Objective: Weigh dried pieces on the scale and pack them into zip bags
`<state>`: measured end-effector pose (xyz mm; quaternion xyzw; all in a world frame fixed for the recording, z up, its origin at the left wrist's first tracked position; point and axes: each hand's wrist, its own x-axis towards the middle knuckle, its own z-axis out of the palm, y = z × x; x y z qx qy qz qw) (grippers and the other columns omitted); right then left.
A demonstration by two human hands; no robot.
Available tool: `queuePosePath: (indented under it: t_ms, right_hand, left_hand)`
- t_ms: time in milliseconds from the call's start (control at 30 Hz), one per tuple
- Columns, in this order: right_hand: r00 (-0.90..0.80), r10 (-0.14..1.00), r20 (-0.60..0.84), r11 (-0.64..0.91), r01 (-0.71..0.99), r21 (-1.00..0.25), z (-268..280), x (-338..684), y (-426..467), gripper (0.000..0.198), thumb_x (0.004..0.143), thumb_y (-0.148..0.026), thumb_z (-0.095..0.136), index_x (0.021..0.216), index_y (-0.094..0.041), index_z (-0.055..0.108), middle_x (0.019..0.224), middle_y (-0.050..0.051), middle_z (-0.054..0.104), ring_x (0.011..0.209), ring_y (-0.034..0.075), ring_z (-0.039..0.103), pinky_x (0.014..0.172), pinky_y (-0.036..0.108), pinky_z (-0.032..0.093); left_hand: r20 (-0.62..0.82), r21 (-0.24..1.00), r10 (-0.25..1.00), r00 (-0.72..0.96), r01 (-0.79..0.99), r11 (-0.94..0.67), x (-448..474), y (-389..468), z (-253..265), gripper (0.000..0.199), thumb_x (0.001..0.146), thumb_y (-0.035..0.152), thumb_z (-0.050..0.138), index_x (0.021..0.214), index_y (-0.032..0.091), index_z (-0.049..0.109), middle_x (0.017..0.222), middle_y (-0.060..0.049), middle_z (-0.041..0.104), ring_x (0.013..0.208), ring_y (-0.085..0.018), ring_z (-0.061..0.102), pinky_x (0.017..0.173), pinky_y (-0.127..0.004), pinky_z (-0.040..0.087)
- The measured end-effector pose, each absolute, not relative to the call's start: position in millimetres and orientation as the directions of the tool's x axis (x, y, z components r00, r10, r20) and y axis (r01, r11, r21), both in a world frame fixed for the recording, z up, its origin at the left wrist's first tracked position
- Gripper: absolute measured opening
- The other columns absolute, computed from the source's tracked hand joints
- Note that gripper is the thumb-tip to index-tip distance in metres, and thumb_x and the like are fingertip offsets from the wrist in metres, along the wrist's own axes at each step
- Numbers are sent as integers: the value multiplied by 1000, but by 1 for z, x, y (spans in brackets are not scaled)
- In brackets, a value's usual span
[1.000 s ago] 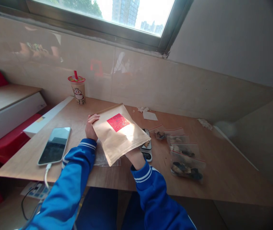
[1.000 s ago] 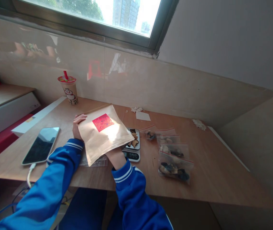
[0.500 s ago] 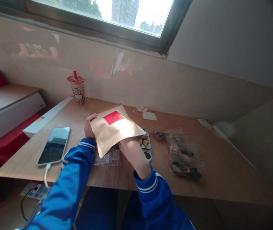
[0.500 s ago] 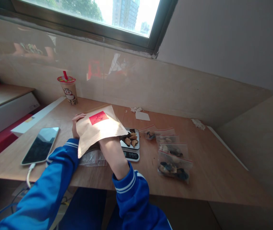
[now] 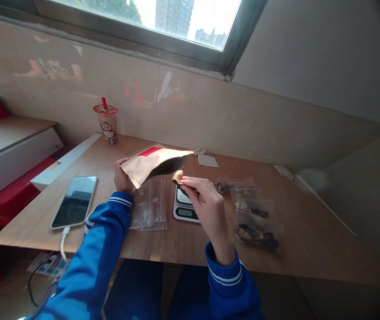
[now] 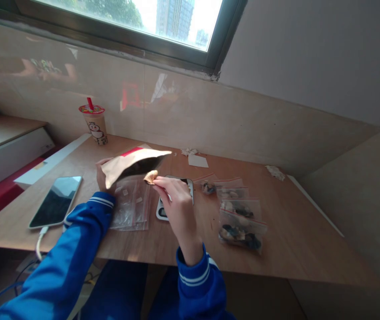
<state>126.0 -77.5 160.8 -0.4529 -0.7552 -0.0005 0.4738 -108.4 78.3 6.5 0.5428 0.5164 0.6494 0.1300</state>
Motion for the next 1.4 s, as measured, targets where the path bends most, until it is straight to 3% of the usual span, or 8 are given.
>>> queuePosePath:
  t_ms: [167,300,433,667,833,1400]
  right_hand:
    - [3,743,670,486,685,-542,125,160,-80,14,91,-21,57,100,-22,68,100,3,72,94,16,65,84,30,51]
    - [-69,832,551,410,746,-525,80,175,-76,15,92,-24,55,96,-23,69,97,4,72,94,20,63,84,35,50]
    - [-80,847,526,371,798,-476,53,175,-70,18,93,-24,52,96,-22,70,96,5,72,93,22,60,83,37,48]
    - [-109,800,590,354,880,-318,42,169,-60,24,95,-23,48,97,-23,71,96,5,71,92,22,56,80,36,43]
    - [-124,796,592,343,899,-273,38,171,-59,28,97,-22,44,97,-24,72,95,7,69,90,22,55,80,37,42]
    - [-77,873,481,289,877,-384,45,170,-63,35,94,-19,42,121,-24,64,101,9,63,95,25,53,84,40,43]
  left_hand:
    - [454,844,741,-495,506,-180,-110,81,4,30,84,22,55,113,16,48,107,-10,61,97,-23,58,86,-38,46]
    - [368,864,747,-554,501,-55,-109,83,5,34,84,37,58,112,18,50,107,-11,62,99,-28,60,85,-42,48]
    - [327,860,759,-564,511,9,-110,83,6,35,84,38,56,113,18,52,109,-13,63,103,-31,61,87,-45,48]
    - [308,848,785,-537,529,30,-109,83,8,40,83,39,55,117,18,52,112,-14,63,106,-33,60,89,-47,48]
    - [309,840,798,-518,542,26,-109,83,8,41,84,40,54,118,18,51,113,-14,63,108,-33,59,90,-47,48]
    - [357,853,790,-498,519,-58,-110,84,4,39,82,42,57,114,20,52,107,-12,63,103,-31,60,89,-46,47]
